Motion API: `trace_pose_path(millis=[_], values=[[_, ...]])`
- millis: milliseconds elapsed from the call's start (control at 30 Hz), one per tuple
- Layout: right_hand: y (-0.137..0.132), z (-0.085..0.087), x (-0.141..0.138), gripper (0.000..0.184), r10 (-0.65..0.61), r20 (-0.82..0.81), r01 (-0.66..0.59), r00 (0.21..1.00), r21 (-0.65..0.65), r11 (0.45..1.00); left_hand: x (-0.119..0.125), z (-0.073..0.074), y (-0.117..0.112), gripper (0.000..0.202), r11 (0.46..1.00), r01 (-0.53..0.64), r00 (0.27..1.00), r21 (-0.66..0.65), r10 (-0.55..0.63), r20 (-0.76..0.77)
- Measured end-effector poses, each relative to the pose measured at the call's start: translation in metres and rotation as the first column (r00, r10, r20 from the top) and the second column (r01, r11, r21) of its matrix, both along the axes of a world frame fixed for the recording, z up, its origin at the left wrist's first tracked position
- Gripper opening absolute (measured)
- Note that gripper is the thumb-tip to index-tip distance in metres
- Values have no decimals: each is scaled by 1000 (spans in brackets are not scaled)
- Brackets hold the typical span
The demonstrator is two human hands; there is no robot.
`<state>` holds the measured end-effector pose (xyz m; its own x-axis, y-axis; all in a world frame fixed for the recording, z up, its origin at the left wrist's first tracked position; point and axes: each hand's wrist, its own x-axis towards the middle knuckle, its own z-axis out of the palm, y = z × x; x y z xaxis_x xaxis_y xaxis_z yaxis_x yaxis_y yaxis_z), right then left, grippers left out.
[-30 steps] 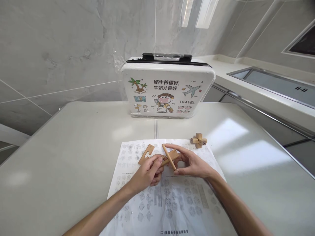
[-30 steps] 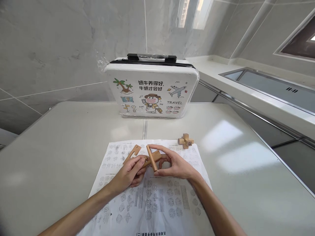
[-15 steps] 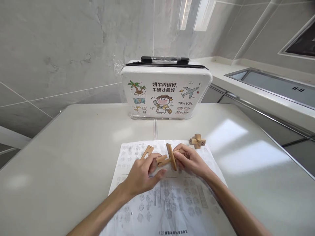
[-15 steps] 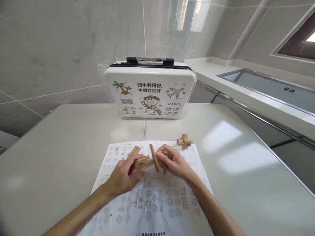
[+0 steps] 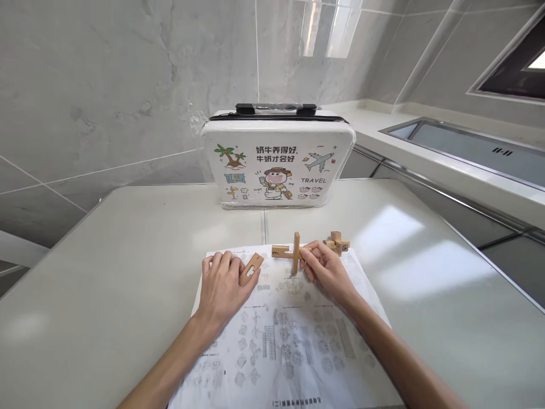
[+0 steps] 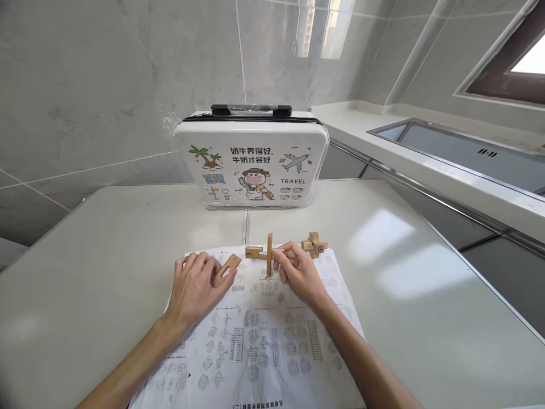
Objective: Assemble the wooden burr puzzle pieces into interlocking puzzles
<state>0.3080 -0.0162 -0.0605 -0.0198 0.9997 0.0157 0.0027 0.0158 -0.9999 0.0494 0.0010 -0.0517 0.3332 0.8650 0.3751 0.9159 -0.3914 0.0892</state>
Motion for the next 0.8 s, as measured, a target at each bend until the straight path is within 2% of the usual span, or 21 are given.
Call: trace_pose_path(millis=[100, 200, 267, 333, 400, 467, 567, 700, 800], values=[[0, -1, -1, 35, -15, 10, 15, 1000, 23, 1000, 1, 0, -1, 37, 998, 49, 997, -33, -47, 66], [-2, -4, -4, 35, -40, 67, 36, 997, 63, 997, 4, 5, -5, 40, 980, 68, 953, -186, -8, 303], [-4, -7, -6, 33, -60, 159, 45, 985, 95, 994, 7, 11, -8, 40, 933, 115, 860, -341, 78, 504], [-6, -10, -8, 30, -81, 280, 44, 956, 137, 990, 12, 18, -13, 39, 851, 255, 710, -460, 158, 686], [-9, -11, -9, 27, -93, 392, 21, 915, 185, 982, 16, 23, -18, 37, 757, 424, 539, -497, 230, 810], [-12, -11, -12, 25, -98, 468, -19, 878, 238, 971, 19, 25, -23, 35, 679, 542, 405, -496, 306, 861], [-15, -11, -17, 23, -99, 536, -82, 839, 304, 949, 21, 24, -28, 33, 598, 638, 293, -485, 394, 871], [-20, -11, -23, 18, -102, 598, -169, 795, 380, 909, 22, 21, -31, 34, 535, 706, 219, -464, 458, 861], [-22, -13, -26, 17, -133, 634, -201, 762, 427, 882, 24, 21, -33, 35, 505, 731, 216, -459, 467, 858]])
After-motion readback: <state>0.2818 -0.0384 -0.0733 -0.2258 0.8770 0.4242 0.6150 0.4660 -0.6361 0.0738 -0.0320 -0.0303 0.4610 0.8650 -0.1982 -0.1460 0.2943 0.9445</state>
